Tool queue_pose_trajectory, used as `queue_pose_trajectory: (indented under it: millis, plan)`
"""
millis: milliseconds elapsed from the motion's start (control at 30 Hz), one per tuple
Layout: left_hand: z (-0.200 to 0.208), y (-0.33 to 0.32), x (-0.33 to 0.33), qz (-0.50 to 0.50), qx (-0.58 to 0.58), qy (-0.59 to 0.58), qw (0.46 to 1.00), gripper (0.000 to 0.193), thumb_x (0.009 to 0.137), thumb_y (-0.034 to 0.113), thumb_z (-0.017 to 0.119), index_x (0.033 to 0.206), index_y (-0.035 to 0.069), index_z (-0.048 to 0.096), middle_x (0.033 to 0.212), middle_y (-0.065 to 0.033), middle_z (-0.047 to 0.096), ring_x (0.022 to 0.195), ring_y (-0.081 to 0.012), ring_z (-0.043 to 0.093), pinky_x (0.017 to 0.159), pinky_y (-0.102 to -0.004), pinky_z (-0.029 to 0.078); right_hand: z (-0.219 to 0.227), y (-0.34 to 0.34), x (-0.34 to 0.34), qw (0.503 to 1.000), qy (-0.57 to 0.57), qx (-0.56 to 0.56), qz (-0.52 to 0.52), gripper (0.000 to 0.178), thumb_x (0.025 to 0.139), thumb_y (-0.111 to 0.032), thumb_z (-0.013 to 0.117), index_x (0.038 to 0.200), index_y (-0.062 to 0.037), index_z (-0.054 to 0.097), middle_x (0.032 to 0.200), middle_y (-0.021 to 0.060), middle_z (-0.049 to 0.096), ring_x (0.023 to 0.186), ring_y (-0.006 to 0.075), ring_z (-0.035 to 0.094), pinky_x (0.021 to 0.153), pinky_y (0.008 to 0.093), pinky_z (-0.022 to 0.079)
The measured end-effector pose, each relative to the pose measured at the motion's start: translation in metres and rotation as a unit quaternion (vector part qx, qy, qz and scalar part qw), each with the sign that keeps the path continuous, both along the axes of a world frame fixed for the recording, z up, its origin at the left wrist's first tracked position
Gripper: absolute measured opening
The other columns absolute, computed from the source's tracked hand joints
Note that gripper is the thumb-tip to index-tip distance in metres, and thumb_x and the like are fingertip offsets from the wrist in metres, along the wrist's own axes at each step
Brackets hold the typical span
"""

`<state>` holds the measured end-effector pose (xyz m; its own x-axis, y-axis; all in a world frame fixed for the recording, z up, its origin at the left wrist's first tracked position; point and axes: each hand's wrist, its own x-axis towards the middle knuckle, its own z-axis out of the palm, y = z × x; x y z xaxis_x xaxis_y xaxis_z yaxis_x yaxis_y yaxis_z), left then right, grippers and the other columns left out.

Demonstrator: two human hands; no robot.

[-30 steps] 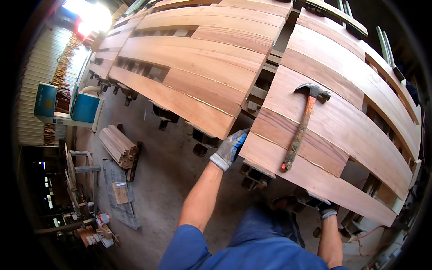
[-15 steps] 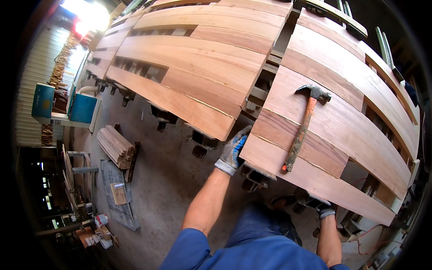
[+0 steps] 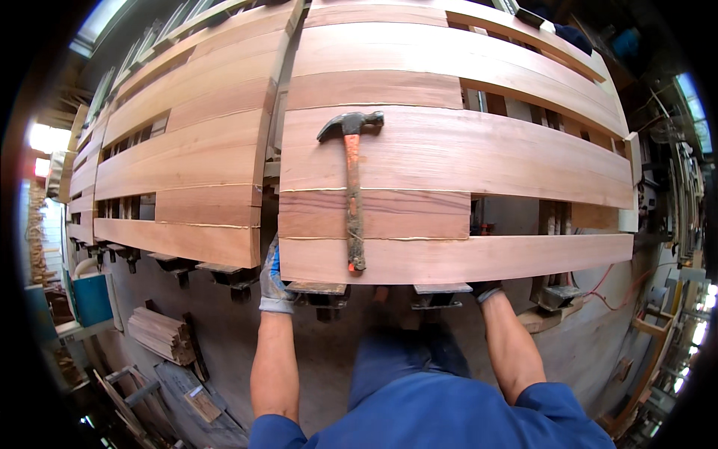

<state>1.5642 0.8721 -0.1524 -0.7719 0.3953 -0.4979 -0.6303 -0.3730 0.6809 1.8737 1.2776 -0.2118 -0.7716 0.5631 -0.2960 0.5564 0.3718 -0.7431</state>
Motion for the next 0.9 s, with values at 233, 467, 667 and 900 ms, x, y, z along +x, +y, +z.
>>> queue_pose_trajectory:
  millis: [233, 467, 667, 900]
  plan:
    - [0.001, -0.014, -0.005, -0.018, -0.022, 0.006, 1.0, 0.047, 0.11, 0.03, 0.048, 0.148, 0.003, 0.052, 0.146, -0.0121, 0.058, 0.128, -0.0264, 0.06, 0.107, -0.0405, 0.051, -0.007, -0.016, -0.003, 1.0, 0.025, 0.015, 0.006, 0.062, 0.105, -0.052, 0.042, 0.155, -0.0163, 0.041, 0.159, 0.0082, 0.045, 0.146, 0.0288, 0.041, 0.121, 0.0436, 0.033]
    - [0.061, 0.001, 0.022, 0.03, -0.134, -0.045, 0.989, 0.054, 0.11, 0.044, 0.046, 0.142, 0.002, 0.056, 0.136, -0.0134, 0.065, 0.124, -0.0279, 0.062, 0.106, -0.0419, 0.051, -0.014, -0.021, -0.006, 0.999, 0.034, 0.007, 0.035, 0.061, 0.105, -0.052, 0.043, 0.155, -0.0168, 0.041, 0.159, 0.0077, 0.045, 0.146, 0.0285, 0.041, 0.12, 0.0432, 0.033]
    - [0.131, 0.05, 0.094, 0.085, -0.529, 0.374, 0.757, 0.04, 0.101, 0.011, 0.063, 0.137, -0.006, 0.057, 0.133, -0.0149, 0.064, 0.12, -0.0258, 0.061, 0.11, -0.0387, 0.046, -0.012, -0.021, -0.008, 0.997, 0.042, 0.002, 0.057, 0.061, 0.105, -0.052, 0.043, 0.155, -0.0172, 0.041, 0.159, 0.0073, 0.045, 0.146, 0.0282, 0.041, 0.12, 0.0428, 0.033]
    - [0.155, 0.117, 0.125, -0.14, -0.495, 0.648, 0.562, 0.045, 0.087, 0.014, 0.075, 0.128, 0.001, 0.064, 0.126, -0.0173, 0.066, 0.124, -0.0393, 0.058, 0.107, -0.05, 0.045, -0.024, -0.023, -0.015, 0.995, 0.082, -0.05, 0.024, 0.062, 0.104, -0.053, 0.044, 0.156, -0.0188, 0.041, 0.157, 0.0063, 0.047, 0.145, 0.0276, 0.043, 0.12, 0.0425, 0.033]
